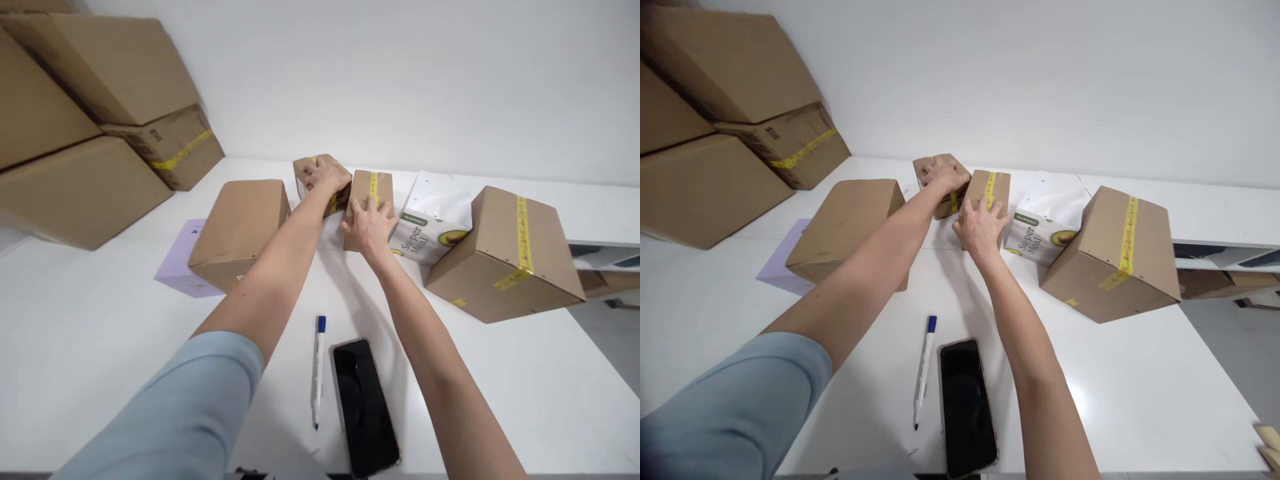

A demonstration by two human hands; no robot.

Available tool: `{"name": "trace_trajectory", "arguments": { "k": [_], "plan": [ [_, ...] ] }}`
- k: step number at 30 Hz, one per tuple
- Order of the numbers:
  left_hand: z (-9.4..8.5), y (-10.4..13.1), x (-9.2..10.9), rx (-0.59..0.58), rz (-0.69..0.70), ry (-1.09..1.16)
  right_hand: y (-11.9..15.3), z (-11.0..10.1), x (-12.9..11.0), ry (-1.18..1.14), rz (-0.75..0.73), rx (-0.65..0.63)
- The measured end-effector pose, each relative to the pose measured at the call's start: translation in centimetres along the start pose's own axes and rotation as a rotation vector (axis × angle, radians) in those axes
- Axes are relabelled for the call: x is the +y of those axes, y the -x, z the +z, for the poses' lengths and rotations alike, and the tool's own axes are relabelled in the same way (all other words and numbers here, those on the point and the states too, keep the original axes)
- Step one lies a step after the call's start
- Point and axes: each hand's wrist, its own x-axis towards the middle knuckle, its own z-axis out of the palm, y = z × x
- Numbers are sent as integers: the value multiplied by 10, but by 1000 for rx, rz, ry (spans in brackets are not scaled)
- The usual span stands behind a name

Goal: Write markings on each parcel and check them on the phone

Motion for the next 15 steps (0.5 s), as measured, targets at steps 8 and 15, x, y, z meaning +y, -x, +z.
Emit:
{"name": "trace_trajectory", "arguments": {
  "k": [8, 15],
  "plan": [
    [-21, 11, -39, -103, 248, -123, 98, -54, 21, 45, -69, -76],
    [-24, 63, -55, -127, 302, -161, -12, -78, 8, -279, -86, -174]
  ]
}}
